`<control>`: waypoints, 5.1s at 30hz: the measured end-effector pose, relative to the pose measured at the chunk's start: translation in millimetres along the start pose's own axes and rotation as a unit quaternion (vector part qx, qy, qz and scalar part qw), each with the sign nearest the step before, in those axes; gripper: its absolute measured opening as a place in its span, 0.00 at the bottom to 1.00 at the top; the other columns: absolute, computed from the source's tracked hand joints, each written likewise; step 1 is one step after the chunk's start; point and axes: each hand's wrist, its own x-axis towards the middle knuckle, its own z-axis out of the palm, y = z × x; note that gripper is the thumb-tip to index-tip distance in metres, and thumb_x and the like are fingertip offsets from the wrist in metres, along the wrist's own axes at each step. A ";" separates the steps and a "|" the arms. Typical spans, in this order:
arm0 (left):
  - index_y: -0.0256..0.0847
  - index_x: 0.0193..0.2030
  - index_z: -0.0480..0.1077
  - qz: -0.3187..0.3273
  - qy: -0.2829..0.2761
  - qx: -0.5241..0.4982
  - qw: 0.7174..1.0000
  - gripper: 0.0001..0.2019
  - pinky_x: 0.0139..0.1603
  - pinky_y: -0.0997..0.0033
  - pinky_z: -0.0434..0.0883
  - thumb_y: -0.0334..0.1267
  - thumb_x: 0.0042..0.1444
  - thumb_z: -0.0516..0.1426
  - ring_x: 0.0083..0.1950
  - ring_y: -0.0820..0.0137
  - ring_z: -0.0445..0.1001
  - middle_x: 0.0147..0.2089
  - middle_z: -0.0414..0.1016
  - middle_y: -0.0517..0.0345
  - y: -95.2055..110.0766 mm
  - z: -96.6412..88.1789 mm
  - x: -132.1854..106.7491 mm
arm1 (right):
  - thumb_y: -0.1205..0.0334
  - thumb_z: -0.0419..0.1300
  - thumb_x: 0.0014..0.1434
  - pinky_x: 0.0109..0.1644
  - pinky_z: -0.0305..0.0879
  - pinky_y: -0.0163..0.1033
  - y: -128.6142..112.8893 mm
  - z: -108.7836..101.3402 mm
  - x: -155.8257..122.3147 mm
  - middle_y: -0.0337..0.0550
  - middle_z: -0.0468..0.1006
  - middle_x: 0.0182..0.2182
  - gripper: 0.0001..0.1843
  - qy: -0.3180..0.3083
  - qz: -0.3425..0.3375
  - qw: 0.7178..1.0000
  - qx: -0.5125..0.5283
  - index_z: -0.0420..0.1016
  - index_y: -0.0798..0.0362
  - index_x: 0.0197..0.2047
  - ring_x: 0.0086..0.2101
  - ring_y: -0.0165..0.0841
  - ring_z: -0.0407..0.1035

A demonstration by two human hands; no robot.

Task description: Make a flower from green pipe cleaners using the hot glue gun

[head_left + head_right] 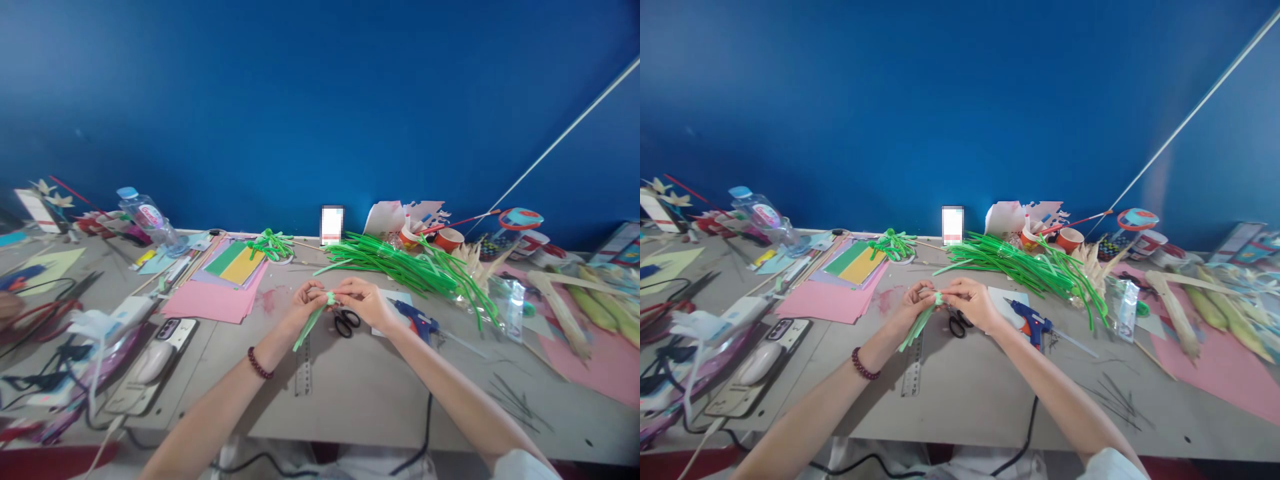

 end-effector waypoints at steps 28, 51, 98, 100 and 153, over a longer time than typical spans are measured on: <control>0.37 0.39 0.63 -0.034 -0.003 -0.023 0.999 0.21 0.31 0.74 0.74 0.34 0.41 0.68 0.27 0.68 0.78 0.27 0.79 0.57 -0.8 2.2 -2.6 | 0.57 0.62 0.55 0.39 0.68 0.36 10.7 3.2 -0.2 0.42 0.74 0.33 0.09 0.018 -0.108 0.993 -0.054 0.82 0.48 0.38 0.34 0.31 0.70; 0.41 0.41 0.59 -0.037 -0.036 -0.032 0.998 0.22 0.26 0.78 0.70 0.37 0.44 0.67 0.24 0.70 0.77 0.26 0.77 0.61 -4.5 -3.9 -2.3 | 0.57 0.59 0.57 0.38 0.69 0.38 4.5 1.6 -1.9 0.44 0.74 0.34 0.09 -0.021 -0.113 0.992 -0.048 0.78 0.50 0.38 0.34 0.32 0.70; 0.38 0.38 0.70 0.089 0.039 0.051 0.994 0.18 0.37 0.69 0.76 0.36 0.40 0.68 0.32 0.71 0.76 0.31 0.78 0.58 -1.0 11.6 -5.3 | 0.61 0.57 0.57 0.43 0.70 0.40 -2.4 -1.5 -5.0 0.46 0.78 0.38 0.11 0.028 -0.104 0.993 -0.046 0.69 0.52 0.44 0.37 0.33 0.73; 0.37 0.37 0.72 0.086 0.036 0.053 0.994 0.16 0.37 0.69 0.76 0.36 0.40 0.68 0.33 0.71 0.76 0.32 0.78 0.57 -1.9 11.0 -5.6 | 0.61 0.58 0.57 0.44 0.70 0.40 -1.7 -1.0 -5.2 0.45 0.79 0.37 0.12 0.027 -0.111 0.993 -0.044 0.68 0.52 0.45 0.38 0.33 0.73; 0.40 0.39 0.72 0.403 0.074 0.513 0.754 0.04 0.34 0.74 0.76 0.33 0.56 0.58 0.34 0.73 0.75 0.36 0.76 0.54 -11.8 -8.4 -6.8 | 0.65 0.60 0.51 0.45 0.71 0.42 -8.8 15.5 -12.3 0.42 0.77 0.37 0.23 0.049 0.034 0.997 0.048 0.60 0.48 0.51 0.39 0.33 0.74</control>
